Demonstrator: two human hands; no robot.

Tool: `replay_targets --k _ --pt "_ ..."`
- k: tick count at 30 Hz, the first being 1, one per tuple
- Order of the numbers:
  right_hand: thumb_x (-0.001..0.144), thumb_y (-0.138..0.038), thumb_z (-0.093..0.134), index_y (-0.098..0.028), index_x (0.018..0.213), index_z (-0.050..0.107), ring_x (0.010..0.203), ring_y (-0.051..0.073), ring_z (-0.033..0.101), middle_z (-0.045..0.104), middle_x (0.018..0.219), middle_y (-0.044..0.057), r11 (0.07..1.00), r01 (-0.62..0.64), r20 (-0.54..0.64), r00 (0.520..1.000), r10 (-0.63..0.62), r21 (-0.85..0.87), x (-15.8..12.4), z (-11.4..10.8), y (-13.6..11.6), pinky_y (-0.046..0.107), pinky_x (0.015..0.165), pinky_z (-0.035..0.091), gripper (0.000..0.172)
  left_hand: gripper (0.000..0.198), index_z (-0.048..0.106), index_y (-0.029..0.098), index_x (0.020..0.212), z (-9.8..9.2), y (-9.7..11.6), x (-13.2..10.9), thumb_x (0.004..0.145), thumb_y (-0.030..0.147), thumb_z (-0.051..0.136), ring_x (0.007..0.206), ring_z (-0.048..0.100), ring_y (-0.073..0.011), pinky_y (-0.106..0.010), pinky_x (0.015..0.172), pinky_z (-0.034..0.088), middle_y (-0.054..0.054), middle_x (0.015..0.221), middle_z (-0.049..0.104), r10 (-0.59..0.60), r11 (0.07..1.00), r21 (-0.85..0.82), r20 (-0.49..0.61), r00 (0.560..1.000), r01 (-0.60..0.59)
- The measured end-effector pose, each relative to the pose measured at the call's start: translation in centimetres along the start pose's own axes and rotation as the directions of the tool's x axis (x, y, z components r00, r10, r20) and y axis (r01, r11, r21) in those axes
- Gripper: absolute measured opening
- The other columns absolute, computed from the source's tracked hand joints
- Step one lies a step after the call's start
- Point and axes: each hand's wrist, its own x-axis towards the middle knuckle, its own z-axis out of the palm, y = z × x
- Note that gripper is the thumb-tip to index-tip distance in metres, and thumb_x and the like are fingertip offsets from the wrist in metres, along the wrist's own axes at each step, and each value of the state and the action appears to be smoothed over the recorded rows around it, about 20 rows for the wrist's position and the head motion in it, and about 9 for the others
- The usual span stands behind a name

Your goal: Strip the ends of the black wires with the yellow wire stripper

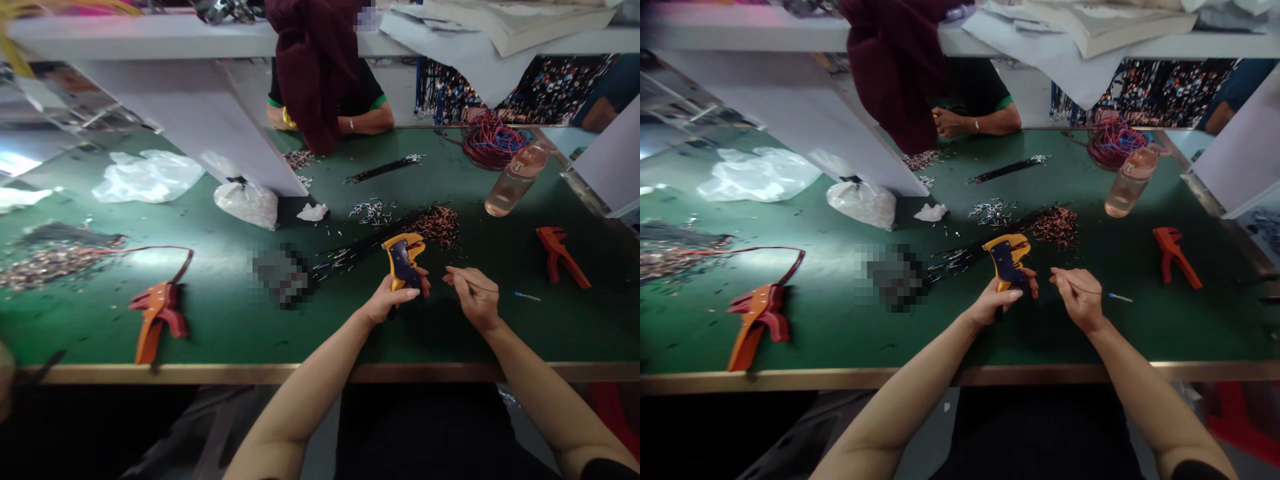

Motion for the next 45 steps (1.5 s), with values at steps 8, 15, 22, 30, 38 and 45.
replay_targets --k 8,15,22,30,38,45 --pt "0.095 -0.018 0.057 -0.024 0.100 0.078 0.065 0.017 0.074 0.081 0.078 0.002 0.934 0.320 0.053 0.947 -0.315 -0.158 0.5 0.8 -2.6 0.032 0.068 0.050 0.022 0.050 0.073 0.015 0.105 0.0 0.2 0.1 0.062 0.035 0.090 0.083 0.069 -0.0207 -0.034 0.083 0.053 -0.006 0.089 0.074 0.014 0.998 0.064 -0.060 0.998 -0.010" --pt "0.095 -0.011 0.057 -0.020 0.101 0.074 0.063 0.014 0.073 0.081 0.081 0.002 0.887 0.408 0.046 0.912 -0.408 -0.218 0.5 2.1 -3.1 0.031 0.068 0.047 0.020 0.047 0.075 0.016 0.103 -0.2 0.6 0.0 0.063 0.036 0.090 0.086 0.070 -0.0230 -0.035 0.085 0.054 -0.006 0.089 0.075 0.066 0.990 0.128 -0.111 0.992 -0.052" --pt "0.096 -0.011 0.055 -0.019 0.099 0.073 0.059 0.013 0.072 0.081 0.078 0.002 0.889 0.405 0.047 0.913 -0.405 -0.215 0.4 2.6 -2.3 0.031 0.068 0.047 0.020 0.045 0.074 0.015 0.100 -0.2 0.6 0.2 0.064 0.037 0.089 0.080 0.068 -0.0203 -0.035 0.083 0.054 -0.004 0.082 0.073 0.076 0.991 0.118 -0.139 0.987 -0.060" --pt "0.095 -0.010 0.057 -0.020 0.102 0.072 0.063 0.013 0.074 0.081 0.079 0.001 0.886 0.422 0.050 0.906 -0.421 -0.193 0.4 2.4 -2.4 0.031 0.069 0.047 0.019 0.039 0.069 0.013 0.081 -0.1 0.6 0.4 0.068 0.046 0.086 0.062 0.059 -0.0135 -0.029 0.066 0.049 -0.001 0.065 0.065 0.117 0.975 0.205 -0.140 0.983 -0.087" --pt "0.094 -0.010 0.057 -0.020 0.104 0.073 0.060 0.013 0.072 0.080 0.077 0.001 0.890 0.424 0.029 0.904 -0.426 -0.170 0.4 2.5 -2.6 0.031 0.068 0.047 0.022 0.049 0.053 0.017 0.055 0.4 1.0 0.1 0.072 0.055 0.079 0.040 0.040 -0.0075 -0.026 0.047 0.034 0.005 0.042 0.047 0.101 0.934 0.358 -0.221 0.970 -0.015" --pt "0.097 -0.024 0.055 -0.022 0.086 0.076 0.064 0.017 0.072 0.078 0.073 0.003 0.991 0.133 -0.089 0.987 -0.131 0.017 0.0 2.1 -1.4 0.033 0.067 0.052 0.024 0.042 0.070 0.014 0.085 -0.3 1.1 0.5 0.062 0.044 0.088 0.062 0.062 -0.0155 -0.031 0.067 0.048 -0.001 0.065 0.067 0.029 0.990 0.137 -0.150 0.988 -0.008"
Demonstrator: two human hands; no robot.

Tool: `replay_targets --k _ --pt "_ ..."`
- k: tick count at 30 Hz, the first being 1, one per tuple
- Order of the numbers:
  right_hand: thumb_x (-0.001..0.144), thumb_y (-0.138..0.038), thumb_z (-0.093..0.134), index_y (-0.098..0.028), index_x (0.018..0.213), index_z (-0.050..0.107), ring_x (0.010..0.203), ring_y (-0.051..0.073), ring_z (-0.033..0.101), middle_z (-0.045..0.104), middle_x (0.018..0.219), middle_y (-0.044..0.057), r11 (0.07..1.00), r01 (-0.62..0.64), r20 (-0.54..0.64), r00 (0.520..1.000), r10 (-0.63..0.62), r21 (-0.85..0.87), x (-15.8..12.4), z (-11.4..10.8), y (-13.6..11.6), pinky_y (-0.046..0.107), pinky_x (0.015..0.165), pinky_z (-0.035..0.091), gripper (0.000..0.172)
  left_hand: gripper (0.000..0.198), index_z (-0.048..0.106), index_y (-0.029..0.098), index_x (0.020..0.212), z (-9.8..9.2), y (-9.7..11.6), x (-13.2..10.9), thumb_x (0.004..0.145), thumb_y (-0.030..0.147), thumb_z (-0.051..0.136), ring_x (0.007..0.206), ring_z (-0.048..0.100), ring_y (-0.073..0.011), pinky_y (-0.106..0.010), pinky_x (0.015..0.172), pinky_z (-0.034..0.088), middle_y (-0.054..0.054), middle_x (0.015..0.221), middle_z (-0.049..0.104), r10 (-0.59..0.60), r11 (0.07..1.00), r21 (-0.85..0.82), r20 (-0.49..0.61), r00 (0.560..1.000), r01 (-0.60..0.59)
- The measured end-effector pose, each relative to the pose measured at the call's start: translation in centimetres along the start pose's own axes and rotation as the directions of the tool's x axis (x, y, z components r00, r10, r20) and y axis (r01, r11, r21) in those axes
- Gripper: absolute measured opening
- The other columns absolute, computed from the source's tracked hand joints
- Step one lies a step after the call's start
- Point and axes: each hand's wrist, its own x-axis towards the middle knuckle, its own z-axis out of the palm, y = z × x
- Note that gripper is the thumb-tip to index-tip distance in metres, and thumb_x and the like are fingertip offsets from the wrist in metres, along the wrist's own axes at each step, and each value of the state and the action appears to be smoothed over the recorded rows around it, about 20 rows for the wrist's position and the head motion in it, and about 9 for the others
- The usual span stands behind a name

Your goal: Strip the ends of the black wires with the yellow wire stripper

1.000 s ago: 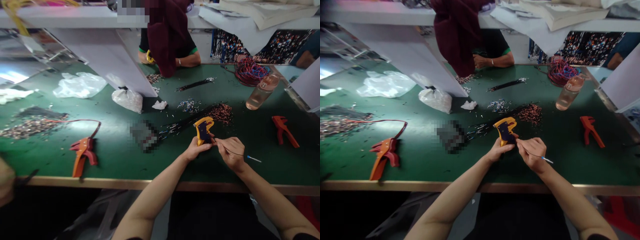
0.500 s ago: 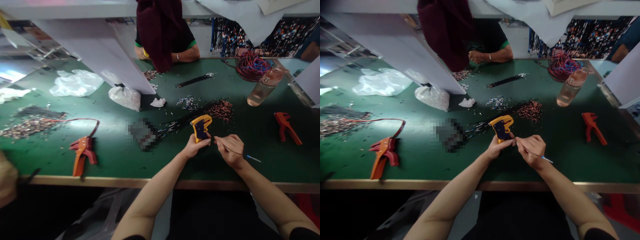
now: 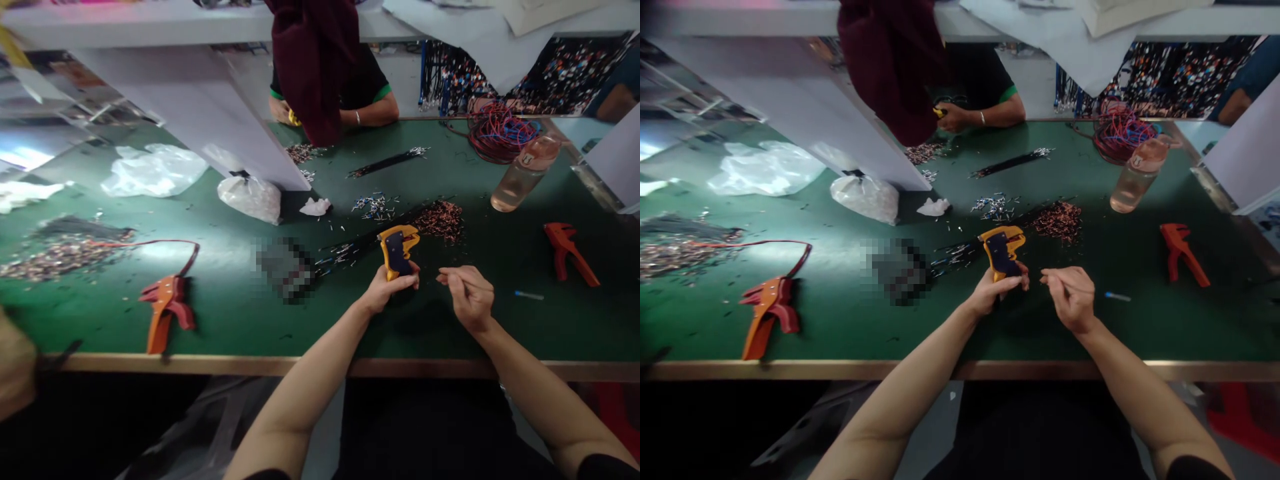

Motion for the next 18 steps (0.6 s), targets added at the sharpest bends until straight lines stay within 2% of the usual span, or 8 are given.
replay_targets --k 1,3,6,9,18 --pt "0.098 -0.028 0.054 -0.022 0.080 0.075 0.063 0.017 0.071 0.077 0.072 0.003 0.991 -0.111 -0.043 0.993 0.114 0.072 0.0 0.0 0.3 0.033 0.064 0.053 0.028 0.046 0.071 0.014 0.091 -0.1 0.0 0.1 0.060 0.043 0.089 0.067 0.065 -0.0170 -0.032 0.071 0.049 -0.003 0.071 0.070 -0.012 0.999 -0.043 0.033 0.999 0.013" --pt "0.099 -0.037 0.054 -0.022 0.075 0.073 0.060 0.016 0.067 0.073 0.068 0.002 0.916 -0.304 -0.100 0.935 0.339 0.261 0.2 0.0 1.1 0.030 0.060 0.052 0.034 0.051 0.072 0.013 0.097 -0.4 -0.2 0.1 0.059 0.043 0.089 0.071 0.067 -0.0186 -0.033 0.074 0.050 -0.004 0.077 0.072 -0.036 0.994 -0.097 0.100 0.994 0.046" --pt "0.096 -0.049 0.059 -0.021 0.078 0.071 0.055 0.013 0.061 0.065 0.060 -0.001 0.757 -0.434 -0.084 0.840 0.536 0.488 0.5 0.2 1.9 0.027 0.056 0.051 0.035 0.053 0.073 0.013 0.100 -0.6 -0.3 -0.1 0.060 0.042 0.090 0.073 0.068 -0.0196 -0.033 0.076 0.051 -0.005 0.079 0.073 -0.069 0.991 -0.099 0.183 0.981 0.088" --pt "0.093 -0.053 0.062 -0.021 0.077 0.069 0.055 0.012 0.059 0.063 0.059 -0.002 0.707 -0.459 -0.047 0.821 0.569 0.537 0.5 0.4 2.4 0.026 0.056 0.050 0.037 0.052 0.073 0.013 0.102 -0.5 -0.2 -0.5 0.062 0.042 0.090 0.075 0.068 -0.0197 -0.034 0.078 0.050 -0.006 0.081 0.074 -0.105 0.990 -0.064 0.246 0.964 0.124" --pt "0.095 -0.053 0.057 -0.020 0.078 0.067 0.055 0.013 0.058 0.061 0.061 -0.001 0.737 -0.477 -0.023 0.832 0.554 0.478 0.2 0.6 3.2 0.027 0.056 0.051 0.038 0.052 0.073 0.014 0.102 -0.1 0.3 -0.8 0.062 0.043 0.090 0.075 0.067 -0.0193 -0.035 0.080 0.050 -0.006 0.082 0.073 -0.173 0.982 -0.016 0.348 0.921 0.191"
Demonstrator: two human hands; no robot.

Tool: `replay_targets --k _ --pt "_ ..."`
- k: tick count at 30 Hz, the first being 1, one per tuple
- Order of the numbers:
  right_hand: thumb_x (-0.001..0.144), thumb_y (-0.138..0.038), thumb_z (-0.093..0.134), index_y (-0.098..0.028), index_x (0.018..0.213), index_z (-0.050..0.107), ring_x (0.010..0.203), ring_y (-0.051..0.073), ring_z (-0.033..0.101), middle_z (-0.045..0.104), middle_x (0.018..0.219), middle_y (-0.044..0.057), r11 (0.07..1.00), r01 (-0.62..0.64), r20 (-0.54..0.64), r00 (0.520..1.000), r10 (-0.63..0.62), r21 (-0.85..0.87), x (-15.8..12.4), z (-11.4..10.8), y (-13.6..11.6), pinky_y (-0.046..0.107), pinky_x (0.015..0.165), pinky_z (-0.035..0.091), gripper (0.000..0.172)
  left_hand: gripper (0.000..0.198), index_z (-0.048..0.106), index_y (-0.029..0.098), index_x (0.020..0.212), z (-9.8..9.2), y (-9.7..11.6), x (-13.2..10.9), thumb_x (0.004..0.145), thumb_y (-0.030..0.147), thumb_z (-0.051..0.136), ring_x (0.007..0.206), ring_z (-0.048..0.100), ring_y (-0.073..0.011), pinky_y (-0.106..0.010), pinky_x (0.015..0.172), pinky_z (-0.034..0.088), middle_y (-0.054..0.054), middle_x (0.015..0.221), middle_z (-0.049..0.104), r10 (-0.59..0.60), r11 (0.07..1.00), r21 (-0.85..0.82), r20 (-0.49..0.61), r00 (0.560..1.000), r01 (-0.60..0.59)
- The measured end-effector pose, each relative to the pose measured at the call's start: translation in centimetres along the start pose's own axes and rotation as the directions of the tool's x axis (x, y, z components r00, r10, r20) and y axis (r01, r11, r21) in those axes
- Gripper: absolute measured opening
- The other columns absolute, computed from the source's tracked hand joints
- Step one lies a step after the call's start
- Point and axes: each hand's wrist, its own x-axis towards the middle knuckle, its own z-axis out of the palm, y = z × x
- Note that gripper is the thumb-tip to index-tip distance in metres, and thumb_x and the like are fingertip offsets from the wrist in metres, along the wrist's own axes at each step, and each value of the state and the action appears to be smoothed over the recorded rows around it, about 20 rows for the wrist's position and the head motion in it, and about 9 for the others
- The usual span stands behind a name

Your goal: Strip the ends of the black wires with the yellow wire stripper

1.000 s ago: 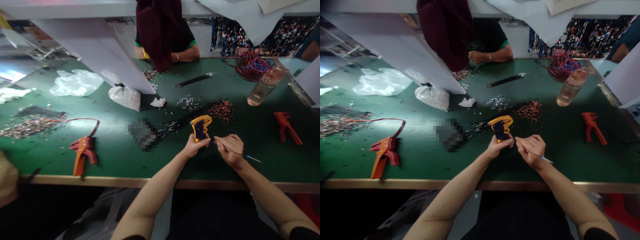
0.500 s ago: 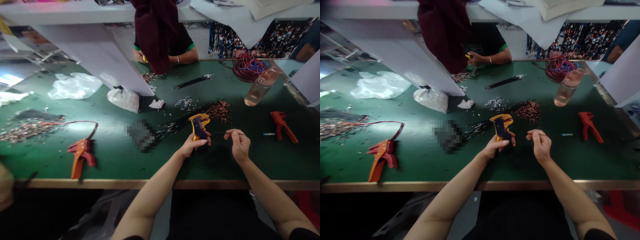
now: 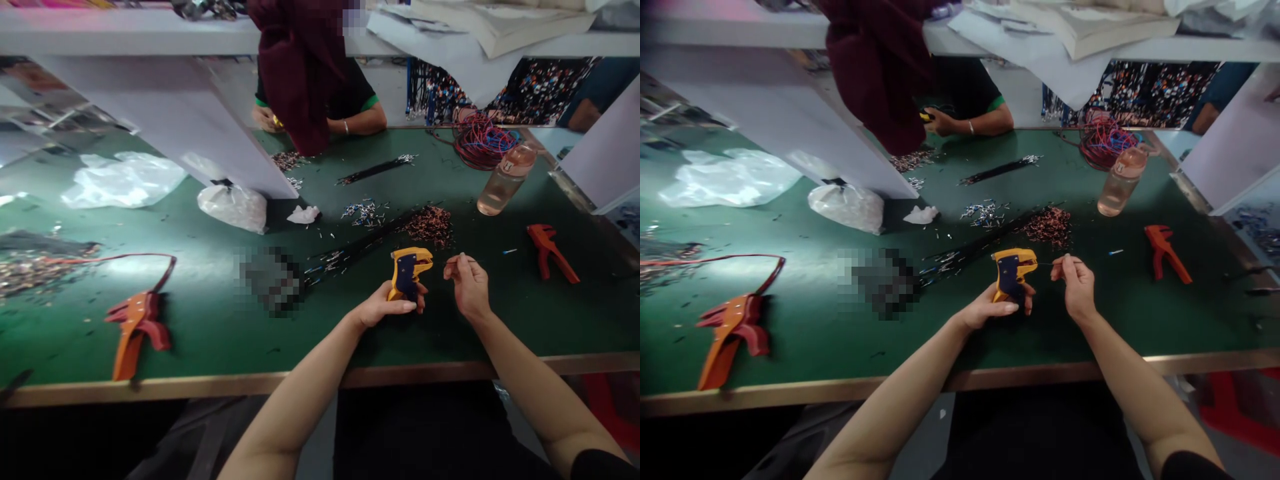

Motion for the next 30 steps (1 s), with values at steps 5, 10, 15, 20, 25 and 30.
replay_targets --k 5,10,15,20,25,30 --pt "0.091 -0.056 0.062 -0.020 0.077 0.068 0.054 0.013 0.058 0.062 0.060 -0.001 1.000 -0.018 0.009 1.000 0.018 0.009 0.1 0.0 0.1 0.027 0.054 0.050 0.039 0.051 0.072 0.014 0.102 0.0 0.0 0.0 0.064 0.044 0.088 0.075 0.066 -0.0197 -0.035 0.080 0.049 -0.006 0.081 0.072 0.006 0.999 0.041 0.007 1.000 -0.006" --pt "0.089 -0.057 0.064 -0.019 0.075 0.068 0.053 0.012 0.057 0.061 0.058 -0.001 1.000 -0.021 0.006 1.000 0.021 0.013 0.1 0.1 0.2 0.027 0.053 0.050 0.040 0.049 0.071 0.013 0.099 0.2 0.0 -0.1 0.067 0.046 0.086 0.073 0.064 -0.0185 -0.034 0.077 0.048 -0.006 0.078 0.070 0.007 0.997 0.072 0.016 1.000 -0.008" --pt "0.089 -0.057 0.064 -0.019 0.075 0.068 0.052 0.012 0.057 0.061 0.058 -0.001 1.000 -0.016 0.012 1.000 0.016 0.017 0.2 0.2 0.1 0.026 0.053 0.049 0.040 0.047 0.070 0.012 0.092 0.2 -0.2 -0.1 0.066 0.048 0.086 0.068 0.063 -0.0171 -0.032 0.072 0.049 -0.004 0.072 0.068 -0.002 0.996 0.093 -0.022 1.000 0.004" --pt "0.092 -0.058 0.060 -0.020 0.077 0.068 0.053 0.012 0.057 0.061 0.059 -0.001 1.000 0.010 0.028 1.000 -0.010 -0.017 0.1 0.1 0.1 0.026 0.053 0.050 0.042 0.043 0.068 0.012 0.084 0.3 -0.1 -0.1 0.069 0.049 0.084 0.059 0.058 -0.0143 -0.030 0.064 0.047 -0.002 0.064 0.064 0.002 0.993 0.117 -0.052 0.999 0.004" --pt "0.093 -0.057 0.059 -0.020 0.075 0.068 0.053 0.013 0.057 0.062 0.059 -0.001 0.999 0.018 0.027 0.999 -0.017 -0.029 0.1 0.2 0.2 0.027 0.053 0.050 0.042 0.041 0.064 0.013 0.073 1.1 0.1 -0.2 0.070 0.050 0.083 0.053 0.055 -0.0126 -0.028 0.056 0.044 -0.001 0.056 0.060 -0.004 0.984 0.179 -0.045 0.999 0.012" --pt "0.090 -0.059 0.062 -0.019 0.075 0.069 0.050 0.012 0.054 0.060 0.057 -0.001 1.000 0.000 -0.003 1.000 0.000 -0.008 0.1 0.2 0.2 0.026 0.052 0.048 0.042 0.044 0.057 0.016 0.069 1.8 -0.9 0.3 0.067 0.052 0.083 0.040 0.041 -0.0075 -0.025 0.045 0.031 0.006 0.045 0.048 0.056 0.989 0.148 -0.285 0.957 -0.014"
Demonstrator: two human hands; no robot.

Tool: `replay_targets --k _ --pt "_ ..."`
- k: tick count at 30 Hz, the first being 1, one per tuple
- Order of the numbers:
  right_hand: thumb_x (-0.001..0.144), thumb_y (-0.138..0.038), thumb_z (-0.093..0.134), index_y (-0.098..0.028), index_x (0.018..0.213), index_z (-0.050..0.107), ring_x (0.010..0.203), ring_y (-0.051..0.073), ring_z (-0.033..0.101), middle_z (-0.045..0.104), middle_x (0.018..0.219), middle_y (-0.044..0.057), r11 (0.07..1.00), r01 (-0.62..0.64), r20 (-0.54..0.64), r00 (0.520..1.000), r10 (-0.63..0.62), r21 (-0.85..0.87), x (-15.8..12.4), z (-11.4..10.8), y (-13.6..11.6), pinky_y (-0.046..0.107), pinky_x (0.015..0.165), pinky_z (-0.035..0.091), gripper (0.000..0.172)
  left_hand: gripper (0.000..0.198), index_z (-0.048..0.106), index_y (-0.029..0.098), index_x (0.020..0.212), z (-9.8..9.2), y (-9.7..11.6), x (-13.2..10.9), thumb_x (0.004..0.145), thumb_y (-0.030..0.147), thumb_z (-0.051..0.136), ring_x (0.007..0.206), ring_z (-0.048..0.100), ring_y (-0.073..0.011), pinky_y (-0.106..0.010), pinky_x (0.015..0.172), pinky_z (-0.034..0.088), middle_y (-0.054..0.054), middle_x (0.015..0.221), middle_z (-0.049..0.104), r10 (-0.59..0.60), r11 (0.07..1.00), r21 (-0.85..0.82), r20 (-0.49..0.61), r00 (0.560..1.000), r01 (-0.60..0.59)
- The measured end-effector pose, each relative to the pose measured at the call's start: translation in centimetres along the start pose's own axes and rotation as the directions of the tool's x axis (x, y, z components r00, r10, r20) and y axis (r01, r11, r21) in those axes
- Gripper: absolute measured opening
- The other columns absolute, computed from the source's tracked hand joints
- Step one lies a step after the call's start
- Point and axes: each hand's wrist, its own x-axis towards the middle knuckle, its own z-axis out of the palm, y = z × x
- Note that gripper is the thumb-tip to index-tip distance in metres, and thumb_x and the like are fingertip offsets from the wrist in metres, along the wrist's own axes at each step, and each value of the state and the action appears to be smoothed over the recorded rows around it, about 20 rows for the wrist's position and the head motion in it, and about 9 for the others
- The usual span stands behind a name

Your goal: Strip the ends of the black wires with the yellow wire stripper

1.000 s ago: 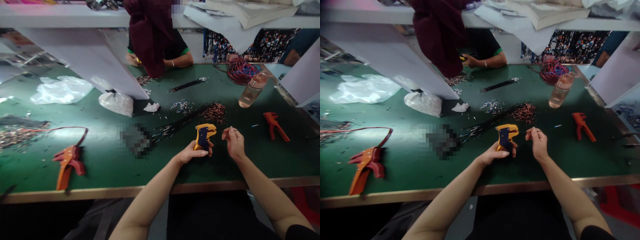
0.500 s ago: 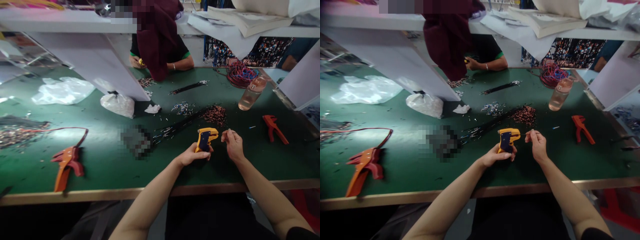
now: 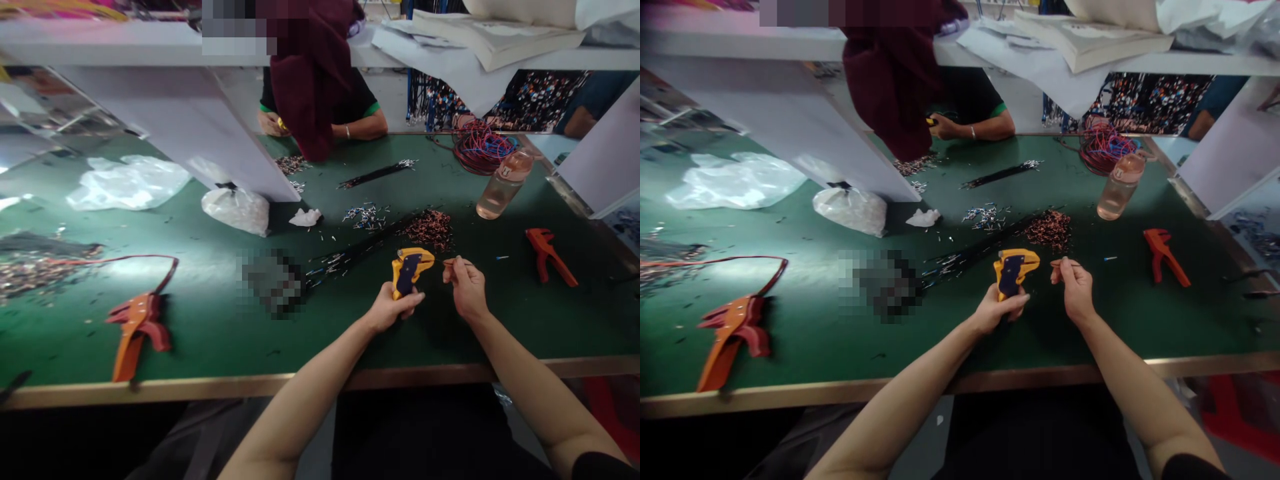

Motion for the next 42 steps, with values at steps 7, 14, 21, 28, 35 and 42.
replay_targets --k 7,14,21,28,35,42 --pt "0.090 -0.057 0.063 -0.019 0.076 0.072 0.051 0.012 0.056 0.061 0.057 -0.001 1.000 0.010 -0.045 0.999 -0.011 -0.029 0.0 -0.1 0.0 0.027 0.052 0.048 0.042 0.044 0.067 0.013 0.086 -1.4 0.0 0.7 0.063 0.045 0.086 0.057 0.059 -0.0147 -0.031 0.061 0.047 -0.001 0.061 0.064 0.100 0.965 -0.247 0.044 0.994 -0.086" --pt "0.095 -0.048 0.059 -0.021 0.060 0.066 0.061 0.017 0.068 0.067 0.059 0.002 0.951 0.193 -0.017 0.979 -0.203 -0.241 -0.3 -0.3 -0.7 0.030 0.058 0.054 0.045 0.045 0.070 0.015 0.095 -1.6 0.3 0.9 0.060 0.037 0.088 0.073 0.066 -0.0186 -0.034 0.076 0.050 -0.005 0.082 0.072 0.140 0.941 -0.301 -0.066 0.988 -0.153" --pt "0.098 -0.032 0.055 -0.022 0.071 0.072 0.068 0.022 0.075 0.077 0.071 0.005 0.729 0.507 0.234 0.861 -0.451 -0.461 -1.1 -0.3 -1.4 0.036 0.065 0.056 0.034 0.048 0.072 0.016 0.100 -1.5 -0.2 0.7 0.062 0.040 0.089 0.083 0.069 -0.0207 -0.034 0.082 0.051 -0.009 0.097 0.075 0.141 0.976 -0.168 -0.009 0.990 -0.141" --pt "0.096 -0.017 0.056 -0.021 0.092 0.076 0.064 0.019 0.073 0.080 0.077 0.004 0.601 0.671 0.327 0.739 -0.589 -0.435 -1.7 0.2 -2.5 0.034 0.064 0.053 0.021 0.047 0.072 0.015 0.101 -0.9 -0.3 0.4 0.066 0.041 0.088 0.087 0.068 -0.0217 -0.035 0.086 0.051 -0.008 0.095 0.075 0.113 0.989 -0.107 0.104 0.988 -0.102" --pt "0.096 -0.015 0.055 -0.022 0.100 0.075 0.060 0.017 0.070 0.079 0.076 0.002 0.522 0.750 0.395 0.660 -0.640 -0.407 -2.1 0.4 -2.9 0.033 0.065 0.050 0.021 0.049 0.072 0.015 0.100 -0.6 -0.4 0.4 0.063 0.040 0.090 0.082 0.066 -0.0186 -0.034 0.087 0.051 -0.004 0.086 0.072 0.097 0.986 -0.142 0.074 0.992 -0.086" --pt "0.097 -0.014 0.057 -0.021 0.099 0.073 0.058 0.015 0.068 0.078 0.072 0.001 0.460 0.773 0.429 0.628 -0.649 -0.437 -2.2 0.5 -2.9 0.033 0.066 0.047 0.018 0.045 0.072 0.014 0.097 -0.6 -0.1 0.5 0.065 0.042 0.088 0.080 0.065 -0.0183 -0.033 0.082 0.051 -0.004 0.085 0.071 0.114 0.990 -0.089 0.023 0.993 -0.111"
